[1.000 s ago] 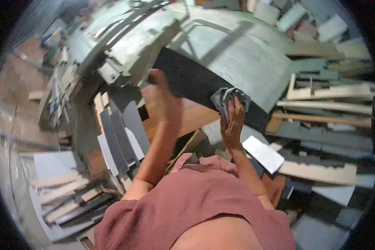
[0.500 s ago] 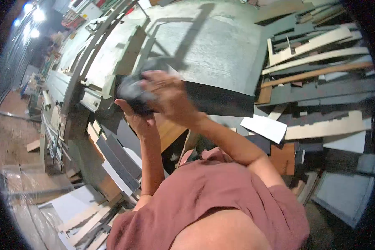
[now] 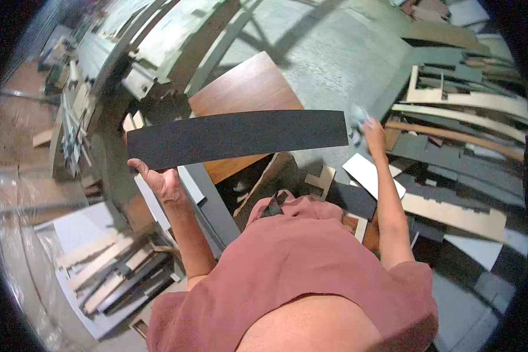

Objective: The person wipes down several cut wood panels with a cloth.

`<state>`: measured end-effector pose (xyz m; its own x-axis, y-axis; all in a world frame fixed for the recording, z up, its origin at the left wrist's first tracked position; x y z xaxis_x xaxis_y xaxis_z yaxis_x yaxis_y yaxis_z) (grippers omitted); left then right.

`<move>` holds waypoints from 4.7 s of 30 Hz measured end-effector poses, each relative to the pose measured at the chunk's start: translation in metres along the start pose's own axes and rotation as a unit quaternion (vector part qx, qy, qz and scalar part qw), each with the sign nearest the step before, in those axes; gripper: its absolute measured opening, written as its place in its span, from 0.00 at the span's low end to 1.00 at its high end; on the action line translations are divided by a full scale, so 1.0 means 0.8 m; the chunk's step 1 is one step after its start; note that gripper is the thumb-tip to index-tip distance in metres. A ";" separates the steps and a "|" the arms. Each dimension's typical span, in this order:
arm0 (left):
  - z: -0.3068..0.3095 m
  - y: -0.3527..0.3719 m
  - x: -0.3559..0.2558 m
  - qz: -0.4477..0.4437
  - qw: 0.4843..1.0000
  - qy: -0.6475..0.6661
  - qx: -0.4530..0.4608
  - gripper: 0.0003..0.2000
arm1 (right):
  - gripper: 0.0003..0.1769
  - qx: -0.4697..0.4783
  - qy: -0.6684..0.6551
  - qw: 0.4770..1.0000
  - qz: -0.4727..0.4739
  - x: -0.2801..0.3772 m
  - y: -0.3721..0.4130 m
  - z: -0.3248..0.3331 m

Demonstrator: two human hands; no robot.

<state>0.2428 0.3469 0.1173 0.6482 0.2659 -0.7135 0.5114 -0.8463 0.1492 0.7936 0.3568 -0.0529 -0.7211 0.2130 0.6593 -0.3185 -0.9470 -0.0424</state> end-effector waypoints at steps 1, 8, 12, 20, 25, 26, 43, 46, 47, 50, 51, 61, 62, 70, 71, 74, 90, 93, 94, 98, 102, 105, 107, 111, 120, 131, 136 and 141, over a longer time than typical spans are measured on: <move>0.016 0.005 -0.006 -0.002 0.998 0.007 -0.061 0.28 | 0.17 -0.012 -0.240 0.969 -0.052 -0.110 -0.015 -0.054; 0.097 0.030 0.021 -0.066 0.986 0.018 -0.154 0.29 | 0.27 0.170 -0.825 0.499 -0.203 0.120 0.075 -0.177; 0.111 0.045 0.054 -0.080 0.976 0.038 -0.199 0.31 | 0.31 0.180 -0.788 0.478 -0.344 0.245 0.095 -0.217; 0.040 0.078 0.086 -0.056 0.993 0.081 -0.061 0.28 | 0.23 0.323 -0.733 0.518 -0.301 0.371 0.144 -0.250; 0.128 0.085 0.127 0.117 0.988 0.032 -0.091 0.29 | 0.23 0.303 -0.681 0.612 -0.263 0.317 0.112 -0.253; 0.129 0.094 0.101 0.094 0.985 -0.105 -0.101 0.31 | 0.23 0.310 -0.644 0.653 -0.250 0.308 0.106 -0.247; -0.067 0.034 0.120 -0.097 0.992 -0.080 -0.010 0.17 | 0.23 0.049 -0.155 0.892 0.423 0.404 0.124 -0.103; -0.041 0.021 0.118 -0.050 0.996 -0.026 -0.064 0.21 | 0.21 0.064 -0.147 0.886 0.434 0.409 0.130 -0.085; -0.034 0.014 0.115 -0.051 0.996 -0.019 -0.067 0.22 | 0.21 0.073 -0.154 0.881 0.442 0.407 0.130 -0.082; -0.006 0.003 0.097 -0.028 0.994 -0.013 -0.101 0.23 | 0.19 0.134 -0.190 0.867 0.442 0.360 0.118 -0.086; 0.000 0.000 0.089 -0.033 0.995 -0.019 -0.092 0.25 | 0.19 0.141 -0.189 0.864 0.446 0.330 0.112 -0.094; 0.000 0.026 0.096 -0.016 1.000 -0.016 -0.007 0.38 | 0.25 0.311 -0.199 0.794 0.483 0.452 0.145 -0.133; -0.020 0.041 0.091 -0.001 0.999 0.006 0.047 0.38 | 0.25 0.323 -0.214 0.774 0.500 0.476 0.149 -0.134; -0.017 0.076 0.135 0.046 0.986 -0.075 0.145 0.30 | 0.25 0.237 -0.129 0.748 0.606 0.644 0.114 -0.172; -0.022 0.082 0.131 0.070 0.979 -0.114 0.153 0.28 | 0.24 0.219 -0.103 0.741 0.627 0.658 0.114 -0.176; -0.037 0.110 0.110 0.164 0.980 -0.099 0.051 0.26 | 0.21 0.183 -0.147 0.756 0.611 0.680 0.104 -0.193; 0.108 0.046 0.118 0.042 0.993 0.075 -0.078 0.28 | 0.18 0.442 -0.152 0.834 0.291 0.360 0.125 -0.154; 0.186 0.025 0.132 0.002 0.986 0.043 -0.161 0.29 | 0.20 0.474 -0.102 0.847 0.220 0.266 0.123 -0.119; 0.201 0.022 0.132 -0.002 0.984 0.056 -0.170 0.29 | 0.21 0.511 -0.031 0.847 0.142 0.217 0.118 -0.116; 0.204 0.027 0.095 -0.056 0.974 0.093 -0.199 0.28 | 0.20 0.470 0.075 0.873 0.107 0.099 0.114 -0.080; 0.268 0.040 0.100 0.039 0.940 0.135 -0.311 0.27 | 0.21 0.398 -0.035 0.916 0.015 -0.020 0.131 -0.074; 0.318 0.084 0.124 0.148 0.878 0.184 -0.416 0.25 | 0.23 0.446 0.044 0.883 -0.140 -0.078 0.157 -0.086; 0.339 0.103 0.132 0.103 0.895 0.216 -0.376 0.25 | 0.24 0.453 0.051 0.881 -0.127 -0.077 0.157 -0.096; 0.385 0.103 0.146 0.055 0.866 0.316 -0.385 0.25 | 0.24 0.460 0.052 0.881 -0.103 -0.051 0.145 -0.111; 0.460 -0.061 0.119 -0.026 0.845 0.422 -0.327 0.39 | 0.24 0.458 0.058 0.883 -0.087 0.014 0.142 -0.140; 0.542 -0.214 0.068 -0.128 0.872 0.385 -0.274 0.31 | 0.25 0.415 0.063 0.896 -0.143 0.050 0.159 -0.170; 0.574 -0.241 0.079 -0.124 0.798 0.477 -0.347 0.31 | 0.25 0.392 0.072 0.894 -0.205 0.043 0.174 -0.176; 0.586 -0.275 0.079 -0.166 0.764 0.504 -0.367 0.33 | 0.26 0.380 0.063 0.891 -0.239 0.035 0.193 -0.178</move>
<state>-0.0933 0.3338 -0.2819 0.3295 0.9433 0.0391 0.6814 -0.2663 0.6818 0.6365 0.2505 -0.1476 -0.6927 0.6166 0.3741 -0.1343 -0.6199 0.7731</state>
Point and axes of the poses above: each hand's wrist, its own y-axis away from the middle knuckle, its own z-axis out of the back of the hand, x = y × z, the point moved 7 cm from there along -y, towards the middle knuckle, and after that the axes turned 9 degrees about -y, right-handed, at the moved point
